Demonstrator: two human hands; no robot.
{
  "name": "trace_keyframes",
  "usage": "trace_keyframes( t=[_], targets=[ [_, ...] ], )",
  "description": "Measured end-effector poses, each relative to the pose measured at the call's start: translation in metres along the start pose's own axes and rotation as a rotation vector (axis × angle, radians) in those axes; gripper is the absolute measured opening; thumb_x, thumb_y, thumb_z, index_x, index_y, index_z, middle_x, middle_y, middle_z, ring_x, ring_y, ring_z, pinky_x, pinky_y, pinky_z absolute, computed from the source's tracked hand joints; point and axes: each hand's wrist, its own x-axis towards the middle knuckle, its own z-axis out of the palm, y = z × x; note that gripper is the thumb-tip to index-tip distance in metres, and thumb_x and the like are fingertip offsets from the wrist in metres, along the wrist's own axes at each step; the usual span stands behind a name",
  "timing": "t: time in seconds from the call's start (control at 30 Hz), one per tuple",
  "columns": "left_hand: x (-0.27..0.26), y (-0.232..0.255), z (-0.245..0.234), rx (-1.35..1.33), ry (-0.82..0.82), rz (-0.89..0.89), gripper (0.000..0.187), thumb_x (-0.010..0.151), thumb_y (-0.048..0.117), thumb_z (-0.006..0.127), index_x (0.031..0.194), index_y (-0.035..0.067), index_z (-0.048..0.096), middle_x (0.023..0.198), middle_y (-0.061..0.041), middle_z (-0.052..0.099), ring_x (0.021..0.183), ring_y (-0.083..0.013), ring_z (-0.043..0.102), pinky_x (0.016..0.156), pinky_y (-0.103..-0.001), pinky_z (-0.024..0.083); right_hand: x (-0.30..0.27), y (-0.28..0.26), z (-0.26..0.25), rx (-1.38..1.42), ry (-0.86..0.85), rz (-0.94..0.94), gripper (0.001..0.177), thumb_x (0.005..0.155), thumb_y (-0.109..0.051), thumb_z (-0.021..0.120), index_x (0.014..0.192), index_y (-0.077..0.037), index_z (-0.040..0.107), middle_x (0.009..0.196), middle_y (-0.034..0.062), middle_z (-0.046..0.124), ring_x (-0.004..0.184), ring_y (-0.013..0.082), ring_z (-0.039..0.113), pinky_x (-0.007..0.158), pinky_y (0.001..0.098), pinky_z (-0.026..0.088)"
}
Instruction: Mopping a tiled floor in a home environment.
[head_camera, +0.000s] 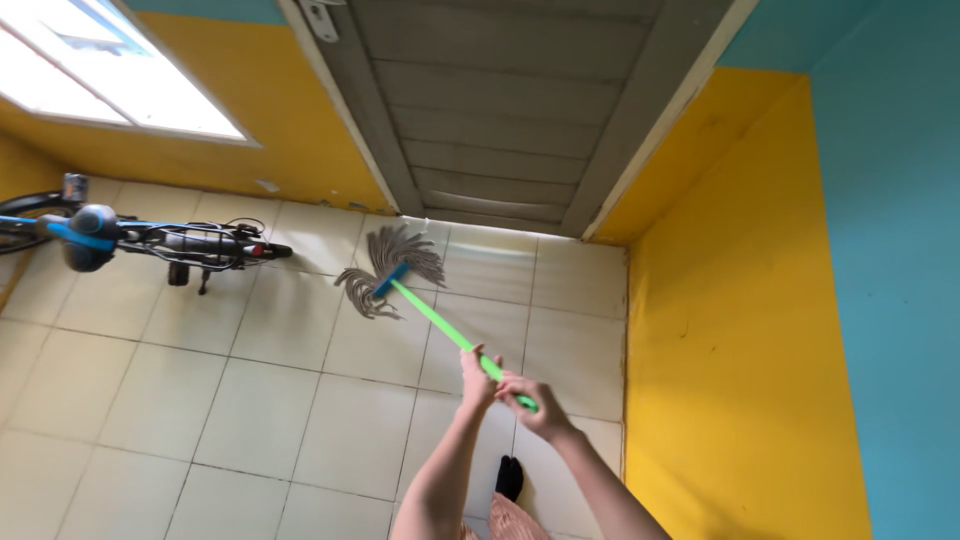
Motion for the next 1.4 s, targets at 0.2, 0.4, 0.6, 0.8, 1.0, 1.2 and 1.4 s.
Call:
trace_keyframes(
  t=[0.2,0.4,0.6,0.8,1.0,1.2,1.4],
  targets=[
    [-0.049,0.104,0.061,-0.105,-0.285,-0.122,0.067,0.083,0.026,0.075,0.143,0.012,0.048,0.15,-0.033,0.036,0.117,-0.0452,0.061,0.099,-0.049,0.053,-0.087,0.008,-0.061,0.047,0.362,0.136,0.011,0.089,-0.004,0.074,0.099,0.0,0.073,0.11,0.0115,0.079,0.094,0.0174,0.077,0.082,0.0297,0.063],
    [-0.122,0.145,0.126,0.115,-0.58,0.132,0.079,0.088,0.048,0.077,0.15,0.014,0.042,0.163,-0.037,0.003,0.139,-0.0551,0.036,0.116,-0.055,0.035,-0.18,-0.031,-0.084,-0.125,0.609,0.329,0.017,0.09,-0.007,0.074,0.104,0.002,0.075,0.107,0.0121,0.08,0.084,0.0141,0.075,0.074,0.0269,0.06],
    [-0.167,0.176,0.14,0.233,-0.894,0.373,0.065,0.087,0.056,0.074,0.134,0.013,0.056,0.16,-0.033,0.023,0.146,-0.0568,0.029,0.119,-0.055,0.028,-0.245,-0.06,-0.065,-0.262,0.904,0.441,0.027,0.092,-0.008,0.073,0.116,0.005,0.073,0.091,0.0132,0.078,0.08,0.0138,0.072,0.073,0.0256,0.057],
    [-0.203,0.176,0.148,0.539,-1.129,0.89,0.035,0.084,0.048,0.072,0.09,0.014,0.075,0.103,-0.013,0.075,0.116,-0.0351,0.066,0.122,-0.048,0.037,-0.302,-0.086,-0.035,-0.359,0.987,0.558,0.024,0.091,-0.013,0.076,0.108,0.004,0.076,0.081,0.0115,0.077,0.075,0.0137,0.073,0.074,0.0259,0.057],
    [-0.231,0.177,0.09,0.572,-1.184,0.727,0.02,0.077,0.034,0.069,0.083,0.016,0.078,0.09,-0.008,0.076,0.094,-0.0299,0.072,0.085,-0.043,0.06,-0.329,-0.1,-0.009,-0.248,0.981,0.662,0.024,0.094,-0.017,0.074,0.108,0.003,0.078,0.083,0.01,0.077,0.077,0.0127,0.069,0.08,0.0262,0.055],
    [-0.219,0.125,0.023,0.68,-1.062,0.595,0.025,0.082,0.036,0.068,0.083,0.014,0.079,0.093,-0.011,0.077,0.094,-0.0315,0.073,0.086,-0.043,0.059,-0.29,-0.133,0.04,-0.081,0.887,0.571,0.02,0.098,-0.015,0.071,0.106,0.002,0.078,0.086,0.0065,0.075,0.077,0.0101,0.064,0.075,0.0247,0.052],
    [-0.195,0.051,-0.109,0.631,-0.864,0.324,0.018,0.077,0.031,0.073,0.083,0.015,0.077,0.095,-0.014,0.075,0.092,-0.034,0.073,0.084,-0.044,0.06,-0.253,-0.094,0.124,0.158,0.605,0.454,0.02,0.092,-0.006,0.071,0.11,0.0,0.078,0.087,0.0074,0.074,0.074,0.0116,0.065,0.067,0.025,0.053]
  ],
)
